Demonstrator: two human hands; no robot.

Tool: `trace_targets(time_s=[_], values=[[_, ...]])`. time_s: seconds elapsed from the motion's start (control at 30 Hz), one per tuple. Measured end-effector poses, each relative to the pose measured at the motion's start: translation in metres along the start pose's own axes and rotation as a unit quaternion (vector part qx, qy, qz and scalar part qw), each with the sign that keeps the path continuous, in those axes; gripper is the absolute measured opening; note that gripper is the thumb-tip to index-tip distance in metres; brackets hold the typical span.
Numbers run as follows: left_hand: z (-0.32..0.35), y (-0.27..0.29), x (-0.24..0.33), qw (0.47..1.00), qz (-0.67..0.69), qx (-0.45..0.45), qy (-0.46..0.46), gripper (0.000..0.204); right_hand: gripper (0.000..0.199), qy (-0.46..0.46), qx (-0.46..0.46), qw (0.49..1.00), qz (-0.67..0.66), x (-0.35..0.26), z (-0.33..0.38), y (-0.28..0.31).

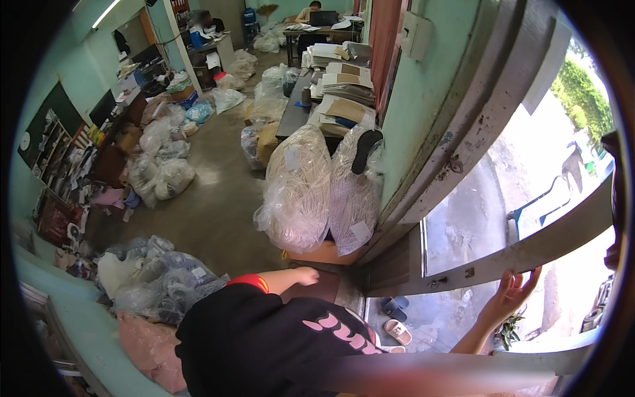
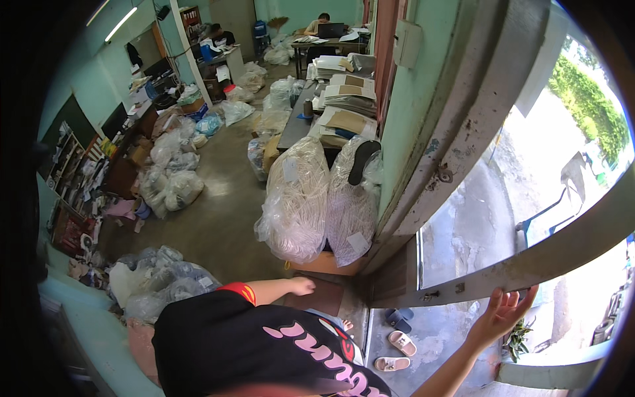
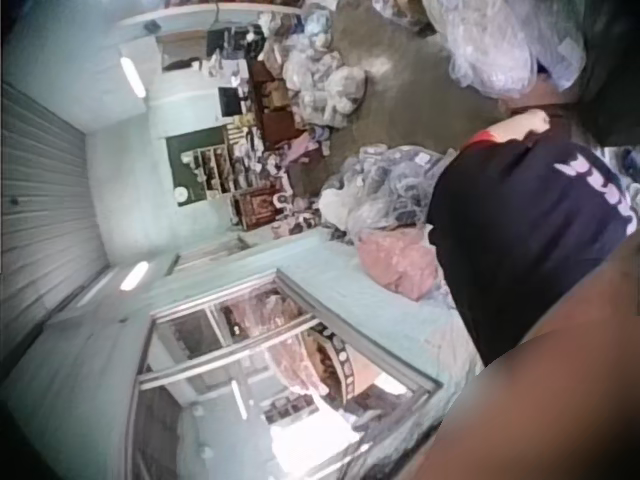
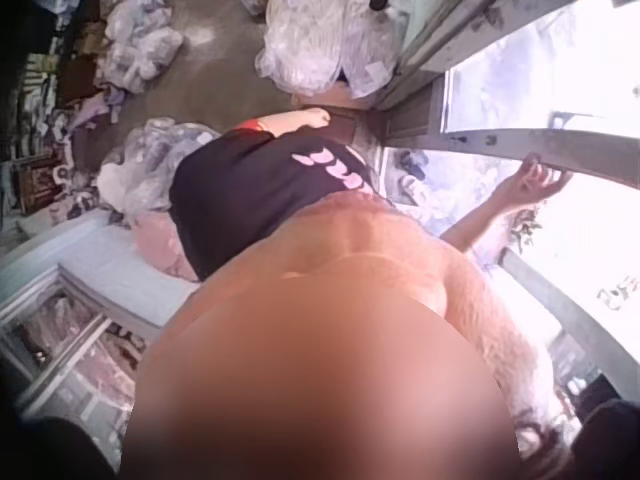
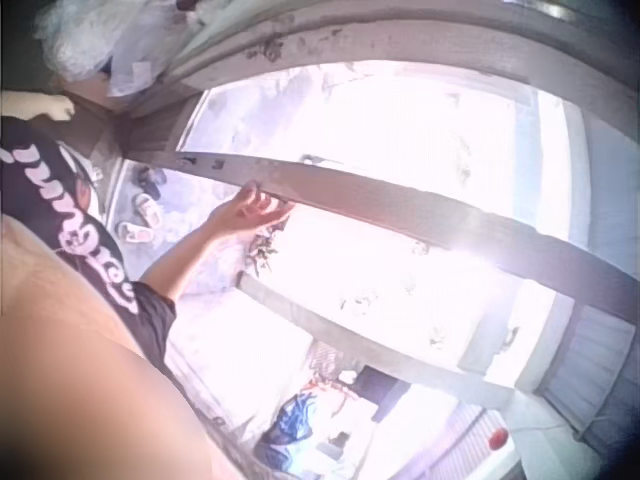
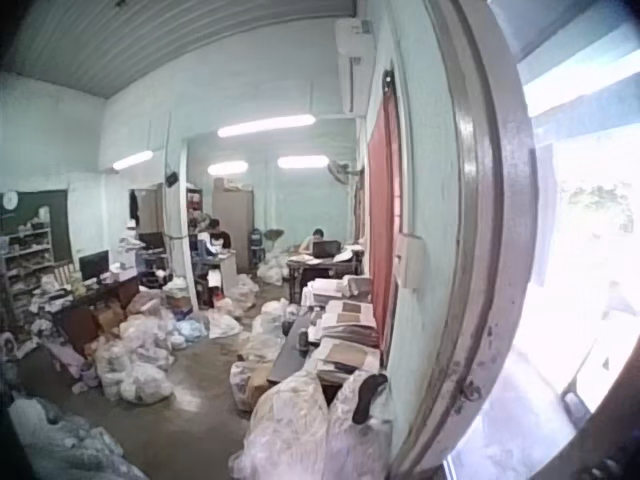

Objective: The person carries a folded white fabric to a table, unfolds it, and uses a pencil to mark several points on the fabric. The person then walks through a cluttered room and briefly handles some papers before exiting.

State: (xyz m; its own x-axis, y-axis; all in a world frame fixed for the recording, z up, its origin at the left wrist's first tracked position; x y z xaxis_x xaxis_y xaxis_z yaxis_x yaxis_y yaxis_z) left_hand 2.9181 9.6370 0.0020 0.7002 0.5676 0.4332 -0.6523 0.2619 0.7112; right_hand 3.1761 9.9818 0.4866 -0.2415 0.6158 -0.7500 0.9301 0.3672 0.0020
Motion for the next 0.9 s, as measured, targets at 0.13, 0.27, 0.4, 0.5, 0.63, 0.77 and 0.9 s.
trace_targets(time_s=[0.13,0.27,0.4,0.5,0.63,0.77,0.9], values=[[0.008,0.108,0.148,0.912,0.278,0.222,-0.206,0.040,0.085,0.052,0.014,0.995,-0.081,-0.010,0.000,-0.011],[0.044,0.221,0.276,0.872,0.184,0.361,-0.276,0.065,0.085,-0.015,-0.005,0.991,-0.132,0.008,0.019,0.023],[0.080,0.293,0.376,0.806,0.146,0.407,-0.405,0.095,0.040,-0.071,0.080,0.992,0.062,0.013,0.071,0.162],[0.090,0.299,0.429,0.759,0.052,0.457,-0.461,0.103,0.029,-0.115,0.250,0.947,0.167,-0.031,0.151,0.283],[0.085,0.275,0.456,0.738,0.011,0.479,-0.475,0.107,0.029,-0.184,0.353,0.834,0.383,-0.104,0.242,0.351],[0.064,0.261,0.443,0.745,0.203,0.456,-0.443,0.102,0.027,-0.228,0.422,0.790,0.383,-0.142,0.298,0.350],[0.066,0.255,0.437,0.721,0.180,0.491,-0.455,0.098,0.027,-0.269,0.449,0.796,0.304,-0.107,0.312,0.325]])
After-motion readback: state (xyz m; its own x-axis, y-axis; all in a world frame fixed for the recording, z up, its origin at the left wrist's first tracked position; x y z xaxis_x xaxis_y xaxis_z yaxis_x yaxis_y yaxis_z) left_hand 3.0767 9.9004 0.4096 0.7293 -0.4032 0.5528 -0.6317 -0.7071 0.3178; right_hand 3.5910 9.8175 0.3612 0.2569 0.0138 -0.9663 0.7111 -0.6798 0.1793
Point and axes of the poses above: each hand's wrist, its own z-axis away from the middle knuckle, its own y-axis out of the back of the hand, x = y × z, the point moved 6 cm from there along -z, towards the middle knuckle, and after that the axes turned 8 degrees about -z, right-handed, at the moved point
